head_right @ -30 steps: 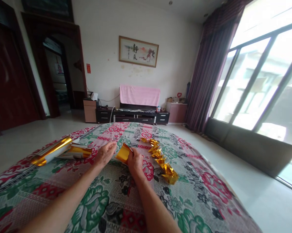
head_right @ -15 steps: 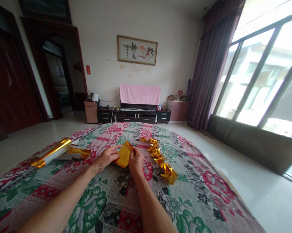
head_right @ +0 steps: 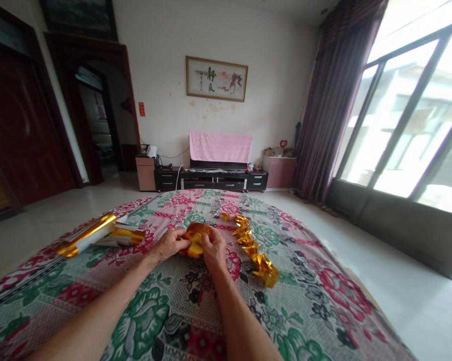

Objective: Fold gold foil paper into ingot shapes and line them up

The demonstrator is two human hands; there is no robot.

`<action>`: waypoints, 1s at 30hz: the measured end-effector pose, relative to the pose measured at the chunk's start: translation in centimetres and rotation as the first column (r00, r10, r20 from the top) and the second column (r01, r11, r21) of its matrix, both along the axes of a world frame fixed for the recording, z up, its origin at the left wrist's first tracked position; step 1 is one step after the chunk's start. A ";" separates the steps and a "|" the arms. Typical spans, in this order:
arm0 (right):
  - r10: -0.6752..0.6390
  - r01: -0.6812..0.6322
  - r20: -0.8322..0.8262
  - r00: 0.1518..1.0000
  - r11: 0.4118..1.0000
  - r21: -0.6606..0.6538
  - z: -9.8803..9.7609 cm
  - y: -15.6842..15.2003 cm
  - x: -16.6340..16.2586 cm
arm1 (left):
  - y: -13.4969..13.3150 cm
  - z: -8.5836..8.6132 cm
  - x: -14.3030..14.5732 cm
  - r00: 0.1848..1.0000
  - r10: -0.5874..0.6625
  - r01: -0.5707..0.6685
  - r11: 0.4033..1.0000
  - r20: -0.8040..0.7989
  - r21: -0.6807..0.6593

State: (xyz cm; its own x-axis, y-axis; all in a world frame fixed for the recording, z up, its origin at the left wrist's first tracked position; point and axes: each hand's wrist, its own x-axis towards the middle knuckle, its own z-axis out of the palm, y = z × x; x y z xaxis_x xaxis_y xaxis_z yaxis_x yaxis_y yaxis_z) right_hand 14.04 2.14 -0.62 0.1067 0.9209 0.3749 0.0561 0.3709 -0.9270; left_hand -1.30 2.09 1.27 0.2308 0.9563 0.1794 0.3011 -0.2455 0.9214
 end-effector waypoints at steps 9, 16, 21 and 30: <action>0.060 -0.062 -0.043 0.997 0.997 -0.038 1.2 -1.2 -0.1 | 0.2 0.8 -0.5 0.957 0.193 -0.180 0.981 -0.217 0.076; 0.171 -0.182 -0.181 0.968 0.982 -0.047 1.5 -1.6 -0.1 | -0.7 1.6 0.6 0.995 0.087 -0.080 0.985 0.039 -0.153; 0.264 -0.291 -0.268 0.927 0.954 -0.068 1.7 -1.8 0.0 | -1.3 2.2 0.2 0.982 0.020 0.019 0.978 0.185 -0.206; 0.246 -0.474 -0.593 0.767 0.840 -0.265 1.9 -1.0 1.0 | -1.0 2.6 0.6 0.985 -0.009 0.003 0.999 0.174 0.033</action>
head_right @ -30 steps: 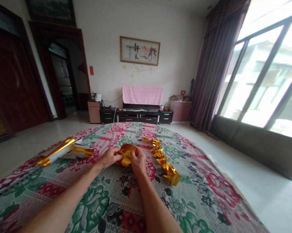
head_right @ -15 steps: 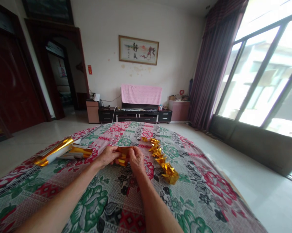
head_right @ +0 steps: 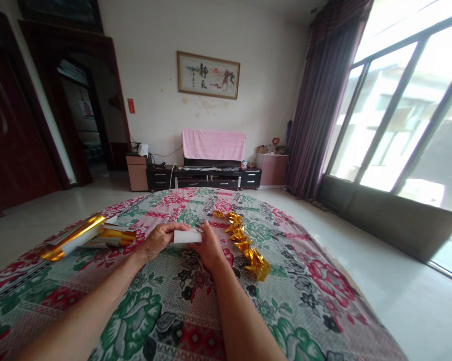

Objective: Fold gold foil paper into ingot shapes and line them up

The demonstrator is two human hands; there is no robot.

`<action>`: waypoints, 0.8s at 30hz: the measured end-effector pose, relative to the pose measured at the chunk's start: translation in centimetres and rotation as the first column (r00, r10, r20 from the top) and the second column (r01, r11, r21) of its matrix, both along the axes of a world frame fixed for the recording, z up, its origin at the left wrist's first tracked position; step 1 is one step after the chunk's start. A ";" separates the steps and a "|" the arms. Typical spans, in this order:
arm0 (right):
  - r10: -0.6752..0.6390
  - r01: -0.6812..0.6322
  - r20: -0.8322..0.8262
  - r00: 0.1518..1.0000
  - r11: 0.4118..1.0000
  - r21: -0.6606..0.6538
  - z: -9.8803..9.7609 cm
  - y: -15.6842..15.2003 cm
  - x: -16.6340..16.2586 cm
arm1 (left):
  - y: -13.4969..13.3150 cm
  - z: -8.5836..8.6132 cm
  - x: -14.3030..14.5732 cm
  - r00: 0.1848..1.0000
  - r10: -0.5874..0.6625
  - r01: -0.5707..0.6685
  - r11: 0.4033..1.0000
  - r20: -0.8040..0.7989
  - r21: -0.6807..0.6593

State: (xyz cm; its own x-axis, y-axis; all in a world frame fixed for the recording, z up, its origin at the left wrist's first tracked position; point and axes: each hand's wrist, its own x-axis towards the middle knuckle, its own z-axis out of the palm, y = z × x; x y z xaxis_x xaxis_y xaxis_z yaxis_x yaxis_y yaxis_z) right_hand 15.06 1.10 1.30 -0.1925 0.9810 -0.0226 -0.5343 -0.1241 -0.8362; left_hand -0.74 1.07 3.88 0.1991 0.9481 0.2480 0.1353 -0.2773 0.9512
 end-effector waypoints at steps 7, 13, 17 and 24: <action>0.327 -0.338 -0.136 0.935 0.938 -0.074 0.7 -0.3 0.5 | -0.3 0.5 0.7 0.988 -0.099 0.118 0.978 -0.115 0.172; 0.342 -0.349 -0.084 0.936 0.932 -0.097 0.5 -0.3 0.7 | -0.3 0.3 0.9 0.978 -0.118 0.147 0.975 -0.174 0.166; 0.265 -0.258 0.075 0.961 0.961 -0.096 0.0 0.1 0.6 | -0.5 0.3 1.0 0.955 -0.205 0.241 0.958 -0.216 0.155; 0.278 -0.288 -0.080 0.957 0.943 -0.164 -0.5 0.8 0.6 | -0.1 -0.3 1.2 0.939 -0.187 0.270 0.922 -0.289 0.279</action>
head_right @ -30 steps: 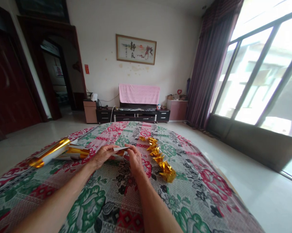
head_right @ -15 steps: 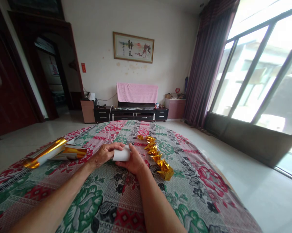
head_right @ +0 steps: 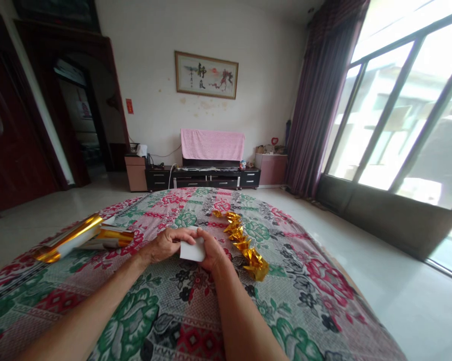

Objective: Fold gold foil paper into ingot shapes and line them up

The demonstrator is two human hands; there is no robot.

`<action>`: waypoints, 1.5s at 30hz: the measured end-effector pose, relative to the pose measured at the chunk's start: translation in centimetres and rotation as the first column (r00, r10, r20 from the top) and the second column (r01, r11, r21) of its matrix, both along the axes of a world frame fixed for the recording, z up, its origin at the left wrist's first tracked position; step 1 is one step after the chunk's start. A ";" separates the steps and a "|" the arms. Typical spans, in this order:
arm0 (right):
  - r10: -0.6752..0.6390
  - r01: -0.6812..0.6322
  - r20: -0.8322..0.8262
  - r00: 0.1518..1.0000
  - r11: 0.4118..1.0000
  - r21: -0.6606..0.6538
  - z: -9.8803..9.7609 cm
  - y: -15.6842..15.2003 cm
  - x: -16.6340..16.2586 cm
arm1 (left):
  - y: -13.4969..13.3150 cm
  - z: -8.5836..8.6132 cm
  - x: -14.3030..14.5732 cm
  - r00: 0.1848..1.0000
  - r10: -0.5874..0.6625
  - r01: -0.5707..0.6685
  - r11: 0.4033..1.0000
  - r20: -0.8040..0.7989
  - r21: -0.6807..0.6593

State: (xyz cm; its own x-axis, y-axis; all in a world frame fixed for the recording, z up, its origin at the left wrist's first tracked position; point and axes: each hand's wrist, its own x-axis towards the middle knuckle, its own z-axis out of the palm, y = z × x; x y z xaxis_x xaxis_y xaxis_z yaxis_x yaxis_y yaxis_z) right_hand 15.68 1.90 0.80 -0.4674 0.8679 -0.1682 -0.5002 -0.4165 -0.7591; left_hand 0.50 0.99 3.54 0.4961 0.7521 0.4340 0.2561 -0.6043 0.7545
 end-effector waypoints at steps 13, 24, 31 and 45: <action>-0.105 0.113 -0.197 0.975 0.993 0.028 -0.2 0.4 0.2 | -0.1 0.1 0.5 0.996 0.051 -0.044 0.995 -0.069 0.091; -0.097 0.090 -0.164 0.982 0.995 -0.049 -0.3 0.5 0.3 | 0.3 -0.4 -0.1 0.975 0.055 -0.023 0.988 -0.214 0.150; -0.288 0.291 -0.164 0.944 0.957 -0.006 -0.5 0.8 -0.3 | 0.3 -0.3 -0.4 0.996 0.004 -0.003 1.000 -0.094 0.008; -0.229 0.258 -0.168 0.959 0.950 0.177 -0.2 0.0 -0.7 | 1.2 -1.2 -0.9 0.935 0.354 -0.355 0.931 0.021 0.082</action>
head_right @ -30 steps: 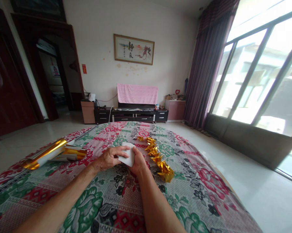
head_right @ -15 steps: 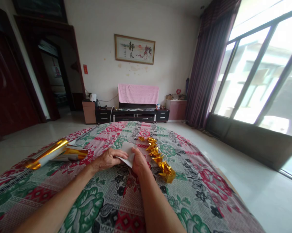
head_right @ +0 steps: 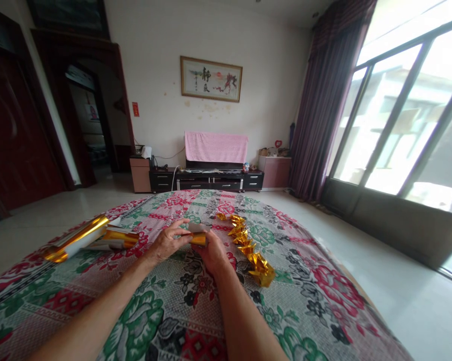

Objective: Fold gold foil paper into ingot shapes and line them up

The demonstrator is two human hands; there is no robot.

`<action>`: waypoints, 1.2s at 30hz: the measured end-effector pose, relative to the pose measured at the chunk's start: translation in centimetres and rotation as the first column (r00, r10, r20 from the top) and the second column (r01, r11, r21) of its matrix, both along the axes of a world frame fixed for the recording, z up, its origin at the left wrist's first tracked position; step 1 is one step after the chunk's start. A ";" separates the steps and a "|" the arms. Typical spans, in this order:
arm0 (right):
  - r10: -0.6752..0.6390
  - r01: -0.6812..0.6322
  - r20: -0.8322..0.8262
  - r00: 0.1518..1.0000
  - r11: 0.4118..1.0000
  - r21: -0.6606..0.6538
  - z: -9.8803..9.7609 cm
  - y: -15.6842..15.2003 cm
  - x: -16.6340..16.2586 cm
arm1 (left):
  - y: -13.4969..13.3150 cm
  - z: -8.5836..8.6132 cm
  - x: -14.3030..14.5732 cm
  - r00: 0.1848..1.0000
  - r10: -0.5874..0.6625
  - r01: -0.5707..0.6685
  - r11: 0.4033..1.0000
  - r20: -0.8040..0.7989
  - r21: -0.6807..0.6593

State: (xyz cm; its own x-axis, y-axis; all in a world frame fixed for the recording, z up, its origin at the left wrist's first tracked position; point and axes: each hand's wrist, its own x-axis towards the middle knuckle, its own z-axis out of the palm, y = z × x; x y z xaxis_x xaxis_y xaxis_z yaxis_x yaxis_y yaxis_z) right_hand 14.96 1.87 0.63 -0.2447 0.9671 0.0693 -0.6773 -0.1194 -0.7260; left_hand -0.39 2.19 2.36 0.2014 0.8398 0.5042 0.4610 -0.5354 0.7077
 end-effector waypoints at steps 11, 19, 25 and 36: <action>0.058 -0.059 0.020 0.998 0.997 0.049 0.6 -0.5 -0.1 | -0.4 0.4 0.5 0.998 0.053 -0.051 0.998 0.034 -0.044; -0.145 0.120 0.116 0.983 0.973 0.197 0.1 -0.8 -0.7 | 0.0 -0.2 0.5 0.991 0.054 -0.043 0.995 0.124 -0.092; -0.217 0.190 0.128 0.968 0.962 0.193 -0.6 -0.3 -0.9 | 0.0 -0.5 0.7 0.935 0.010 0.088 0.962 0.353 -0.260; -0.225 0.180 0.172 0.959 0.954 0.240 -0.9 -0.2 -0.7 | -0.1 -0.4 0.4 0.954 0.066 0.005 0.972 0.292 -0.236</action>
State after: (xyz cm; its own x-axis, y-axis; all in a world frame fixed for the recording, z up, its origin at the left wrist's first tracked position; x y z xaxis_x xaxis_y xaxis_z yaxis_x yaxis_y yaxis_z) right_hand 14.21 1.69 -0.27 -0.0755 0.9637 0.2560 -0.5127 0.1827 -0.8389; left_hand 0.01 2.12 1.91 0.0456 0.9438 0.3275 0.2258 -0.3290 0.9169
